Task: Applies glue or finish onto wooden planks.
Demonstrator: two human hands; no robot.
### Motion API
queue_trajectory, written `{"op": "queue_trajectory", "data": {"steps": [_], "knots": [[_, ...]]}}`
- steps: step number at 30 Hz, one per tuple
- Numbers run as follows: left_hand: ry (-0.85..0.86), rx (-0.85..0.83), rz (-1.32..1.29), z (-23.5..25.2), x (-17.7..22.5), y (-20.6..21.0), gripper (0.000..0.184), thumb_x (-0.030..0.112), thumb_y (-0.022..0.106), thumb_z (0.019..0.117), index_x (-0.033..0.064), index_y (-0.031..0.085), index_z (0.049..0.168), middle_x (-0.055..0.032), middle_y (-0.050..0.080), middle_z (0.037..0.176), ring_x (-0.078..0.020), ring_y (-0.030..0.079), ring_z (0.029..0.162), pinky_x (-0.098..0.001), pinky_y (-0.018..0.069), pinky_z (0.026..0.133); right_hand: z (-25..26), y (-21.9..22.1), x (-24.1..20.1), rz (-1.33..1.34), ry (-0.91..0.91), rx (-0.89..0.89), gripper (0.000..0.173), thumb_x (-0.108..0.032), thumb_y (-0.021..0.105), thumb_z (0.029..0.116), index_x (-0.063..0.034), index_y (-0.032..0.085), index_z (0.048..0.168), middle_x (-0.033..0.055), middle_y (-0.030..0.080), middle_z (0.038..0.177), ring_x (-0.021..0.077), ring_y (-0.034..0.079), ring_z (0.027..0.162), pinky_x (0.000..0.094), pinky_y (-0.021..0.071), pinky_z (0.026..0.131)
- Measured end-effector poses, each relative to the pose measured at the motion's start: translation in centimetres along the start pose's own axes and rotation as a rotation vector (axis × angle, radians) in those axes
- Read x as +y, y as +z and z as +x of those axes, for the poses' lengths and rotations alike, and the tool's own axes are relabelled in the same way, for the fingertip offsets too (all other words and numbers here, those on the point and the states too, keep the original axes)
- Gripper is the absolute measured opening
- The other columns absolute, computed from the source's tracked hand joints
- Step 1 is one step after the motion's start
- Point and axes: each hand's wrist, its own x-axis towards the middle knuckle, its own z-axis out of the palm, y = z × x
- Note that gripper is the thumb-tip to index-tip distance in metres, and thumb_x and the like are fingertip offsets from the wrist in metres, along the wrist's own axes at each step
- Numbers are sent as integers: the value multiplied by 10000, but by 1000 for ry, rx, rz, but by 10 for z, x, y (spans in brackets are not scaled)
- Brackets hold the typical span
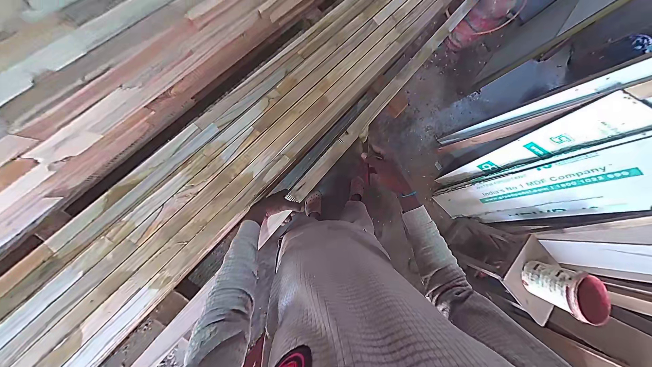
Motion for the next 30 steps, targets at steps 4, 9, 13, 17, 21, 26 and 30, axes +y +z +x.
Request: {"op": "queue_trajectory", "data": {"steps": [4, 9, 13, 17, 21, 26, 30], "knots": [[-16, 26, -17, -2, -1, 4, 526, 224, 815, 875, 124, 511, 1293, -59, 628, 733, -165, 636, 541, -316, 579, 511, 31, 4, 1, -547, -113, 73, 497, -299, 680, 1003, -115, 581, 1454, 189, 708, 1139, 323, 698, 937, 533, 570, 838], [-15, 89, 44, -8, 3, 14, 406, 204, 794, 892, 83, 570, 1208, -50, 639, 716, -154, 641, 538, -301, 581, 519, 72, 34, 2, -844, -135, 103, 540, -217, 622, 1006, -146, 501, 1527, 250, 633, 1286, 405, 667, 1095, 565, 554, 914], [13, 133, 52, -10, 3, 15, 545, 201, 827, 848, 76, 532, 1289, -67, 655, 725, -168, 649, 536, -316, 583, 518, 11, 75, 22, -940, -51, 73, 546, -84, 595, 996, -39, 446, 1519, 297, 485, 1391, 431, 631, 1099, 537, 576, 859], [49, 239, 183, -9, 0, 22, 641, 275, 865, 783, 41, 561, 1297, -81, 681, 808, -157, 658, 588, -356, 599, 596, 2, 57, -8, -898, -20, 84, 337, -234, 543, 1060, -5, 621, 1294, 272, 643, 1182, 429, 666, 1040, 577, 562, 853], [-2, 301, 321, -9, 1, 28, 576, 386, 873, 775, 15, 653, 1157, -96, 702, 884, -176, 671, 713, -429, 589, 736, 69, 32, -22, -893, 35, 178, 387, -250, 527, 1043, -27, 592, 1353, 262, 659, 1192, 425, 664, 1094, 579, 552, 902], [-30, 306, 305, -7, 2, 26, 560, 363, 875, 787, 1, 644, 1147, -85, 692, 829, -163, 663, 661, -398, 592, 696, 19, 85, 0, -837, -83, 168, 332, -280, 549, 1043, 8, 599, 1201, 263, 603, 1168, 390, 670, 1001, 526, 579, 775], [7, 300, 254, -1, -5, 25, 516, 282, 888, 799, 2, 651, 1162, -81, 697, 797, -148, 658, 621, -348, 590, 645, -12, 108, 6, -843, 0, 81, 470, -275, 576, 1034, 7, 514, 1405, 295, 463, 1355, 349, 689, 892, 447, 608, 718]]}}
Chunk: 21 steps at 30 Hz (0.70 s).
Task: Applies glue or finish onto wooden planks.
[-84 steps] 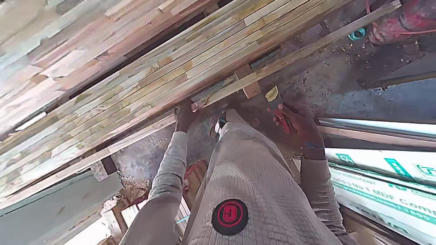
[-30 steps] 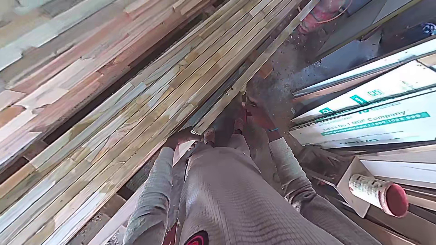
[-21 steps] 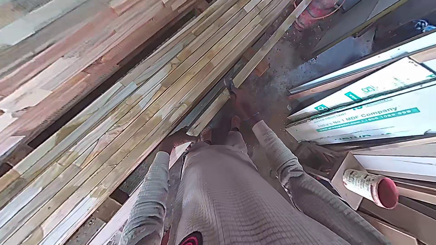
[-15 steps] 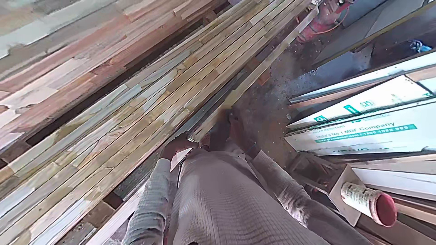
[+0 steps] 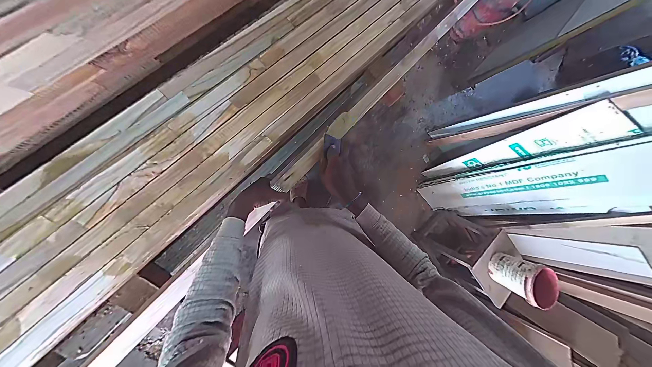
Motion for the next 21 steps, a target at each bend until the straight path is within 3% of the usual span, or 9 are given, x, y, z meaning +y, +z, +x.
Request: {"op": "queue_trajectory", "data": {"steps": [3, 5, 7, 9, 10, 12, 14, 17, 21], "knots": [[-11, -26, -36, 1, 4, 1, 558, 255, 878, 819, -13, 610, 1229, -105, 693, 851, -161, 669, 649, -352, 600, 674, -5, -29, 7, -94, -49, -140, 355, -266, 606, 1010, -32, 625, 1276, 274, 537, 1309, 359, 696, 906, 488, 601, 748], [-1, 16, -50, 3, 4, 3, 448, 230, 876, 808, -8, 657, 1119, -78, 710, 794, -152, 691, 637, -344, 613, 678, 6, -58, 26, -60, -157, -180, 257, -233, 605, 1007, -45, 684, 1163, 210, 676, 1080, 367, 679, 963, 538, 571, 794], [-50, 95, 47, 3, -2, 10, 450, 292, 908, 759, -14, 705, 1019, -102, 737, 809, -218, 727, 730, -460, 607, 773, 23, -91, 53, -8, -267, -183, 287, -237, 520, 1053, -2, 686, 1049, 167, 682, 865, 330, 685, 825, 532, 565, 732], [-129, 189, 153, -1, -2, 16, 541, 416, 937, 695, 1, 723, 970, -171, 743, 871, -366, 728, 863, -662, 547, 811, 45, -138, 69, 32, -271, -269, 393, -313, 427, 1113, 11, 649, 1106, 165, 678, 880, 295, 671, 744, 498, 561, 687], [-164, 233, 181, -5, 4, 18, 595, 478, 943, 668, 20, 720, 976, -199, 735, 915, -426, 707, 926, -723, 509, 810, 56, -162, 74, 20, -293, -268, 415, -363, 414, 1117, -20, 645, 1152, 150, 696, 862, 269, 660, 634, 459, 563, 579], [-200, 311, 180, -13, 13, 27, 643, 519, 949, 646, 46, 724, 1018, -241, 716, 980, -486, 673, 991, -760, 480, 804, 90, -195, 85, -32, -405, -269, 416, -382, 403, 1118, -46, 631, 1207, 120, 677, 825, 222, 622, 539, 404, 560, 504], [-218, 380, 162, -13, 14, 37, 630, 510, 955, 633, 75, 728, 1029, -235, 714, 979, -482, 671, 982, -742, 488, 799, 134, -206, 90, -114, -686, -202, 317, -274, 485, 1096, -32, 679, 1159, 111, 675, 821, 206, 640, 613, 400, 566, 587], [-234, 448, 176, -17, 21, 47, 566, 459, 943, 647, 135, 748, 1067, -190, 730, 1013, -447, 673, 1019, -738, 479, 852, 172, -205, 73, -256, -1082, -237, 374, -97, 553, 1012, -181, 698, 1346, 133, 686, 1179, 263, 666, 1044, 463, 560, 901], [-298, 502, 187, -20, 30, 56, 468, 413, 917, 667, 171, 757, 1035, -155, 733, 1020, -423, 674, 1021, -709, 495, 800, 179, -175, 43, -420, -1393, -380, 437, 11, 638, 902, -263, 774, 1214, 171, 644, 1235, 361, 598, 1160, 569, 487, 973]]}}
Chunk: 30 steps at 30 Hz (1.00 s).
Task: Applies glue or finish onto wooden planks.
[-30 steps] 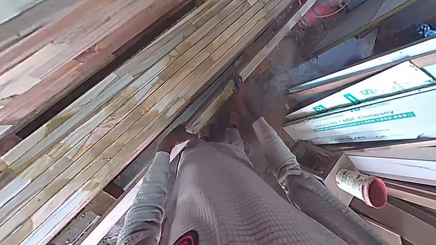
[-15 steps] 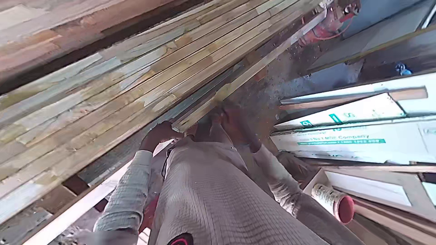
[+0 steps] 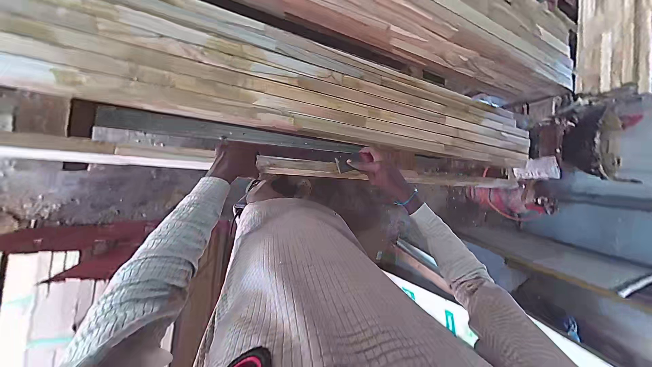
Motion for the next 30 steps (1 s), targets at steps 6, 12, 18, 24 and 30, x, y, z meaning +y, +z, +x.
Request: {"op": "queue_trajectory", "data": {"steps": [6, 12, 18, 24, 30], "knots": [[-52, -6, 6, 0, 4, -3, 465, 395, 927, 643, 134, 752, 986, -172, 727, 939, -421, 690, 950, -701, 506, 775, 30, 32, 33, -212, -372, -36, 412, -118, 670, 896, -376, 749, 1207, 128, 641, 1252, 348, 546, 1229, 552, 380, 1120], [-59, 4, 44, -1, 5, -4, 459, 408, 919, 679, 145, 754, 1017, -168, 731, 971, -423, 684, 979, -710, 486, 835, 22, 17, 66, -337, -401, 5, 251, -227, 656, 953, -336, 763, 1152, 138, 642, 1235, 377, 541, 1216, 571, 391, 1071], [-66, -29, 56, 2, 4, -8, 467, 419, 926, 674, 116, 751, 983, -173, 729, 942, -417, 691, 951, -704, 501, 809, -26, -3, 61, -424, -252, -27, 300, -134, 712, 904, -308, 762, 1143, 162, 642, 1183, 399, 554, 1192, 599, 394, 1059], [-9, -180, 33, 7, 1, -28, 607, 445, 913, 730, 10, 711, 1103, -255, 708, 1037, -472, 670, 1044, -753, 480, 859, -72, -29, 78, -424, 40, -77, 259, -395, 816, 817, -263, 810, 1040, 172, 655, 1240, 429, 544, 1214, 687, 295, 1102], [121, -461, -165, 39, -7, -47, 486, 188, 870, 816, -33, 652, 1189, -133, 738, 868, -239, 714, 755, -439, 582, 796, -84, 9, 25, 400, 650, 75, 358, -129, 521, 1070, -43, 609, 1406, 232, 687, 1242, 382, 687, 1080, 577, 524, 962]]}}
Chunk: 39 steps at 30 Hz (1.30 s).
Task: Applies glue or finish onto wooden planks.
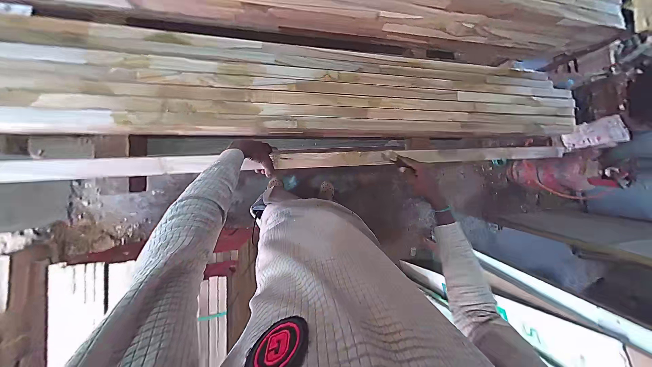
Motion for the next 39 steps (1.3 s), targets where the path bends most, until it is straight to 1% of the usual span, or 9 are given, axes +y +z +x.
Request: {"op": "queue_trajectory", "data": {"steps": [3, 8, 12, 16, 20, 26, 31, 35, 39], "knots": [[29, -36, -11, 3, -1, -5, 446, 141, 877, 801, -14, 670, 1164, -126, 731, 823, -221, 706, 711, -406, 590, 753, -5, 63, -24, 200, 181, 150, 454, -226, 599, 1041, -50, 547, 1456, 228, 696, 1119, 337, 698, 893, 526, 583, 800], [45, -86, -38, 15, -9, -6, 500, 116, 889, 783, -17, 662, 1207, -143, 745, 843, -238, 731, 736, -392, 610, 758, 23, 158, -53, 132, 244, 462, 430, -159, 622, 1011, -50, 585, 1425, 213, 719, 1100, 354, 712, 963, 551, 567, 887], [68, -102, -65, 17, -15, 1, 472, 92, 866, 785, -3, 658, 1198, -117, 734, 807, -211, 717, 698, -353, 605, 714, 8, 207, -85, -21, 348, 436, 609, -126, 582, 997, -153, 409, 1581, 292, 541, 1374, 411, 606, 1194, 530, 549, 969], [83, 21, 28, 10, -10, 4, 430, 167, 905, 770, -11, 679, 1090, -91, 711, 795, -173, 686, 676, -359, 590, 714, -10, 178, -123, -27, 515, 364, 520, -159, 614, 988, -68, 514, 1491, 291, 635, 1242, 455, 644, 1112, 582, 546, 921], [-4, 202, 181, 11, -23, 24, 665, 448, 957, 658, -18, 697, 1055, -272, 699, 994, -478, 673, 982, -731, 502, 819, 16, 123, -100, 225, 613, 486, 408, -179, 593, 1020, 25, 559, 1372, 229, 698, 1006, 359, 712, 873, 544, 585, 792], [-24, 220, 218, 10, -22, 22, 674, 495, 962, 607, 5, 693, 984, -251, 694, 939, -458, 680, 930, -712, 515, 761, 22, 168, -131, 321, 557, 496, 349, -218, 646, 982, 10, 587, 1241, 192, 696, 883, 302, 715, 676, 502, 618, 625], [-28, 183, 246, 11, -15, 20, 697, 514, 947, 638, -13, 684, 1010, -267, 690, 965, -475, 677, 955, -723, 512, 766, 0, 185, -175, 166, 551, 200, 487, -279, 669, 978, -17, 572, 1377, 281, 584, 1280, 422, 629, 1134, 542, 569, 896], [-77, 228, 239, -3, -10, 25, 765, 552, 925, 646, 35, 680, 1154, -270, 683, 1119, -488, 650, 1086, -761, 489, 831, -22, 160, -157, 53, 297, 94, 277, -220, 612, 1001, 27, 700, 1091, 224, 703, 936, 383, 700, 905, 585, 560, 810], [-118, 297, 183, -15, 1, 35, 672, 493, 931, 658, 51, 704, 1111, -257, 701, 1069, -479, 658, 1063, -760, 474, 837, -30, 76, -107, 37, 128, -18, 337, -265, 518, 1080, 31, 677, 1065, 182, 641, 821, 316, 639, 735, 543, 535, 700]]}}
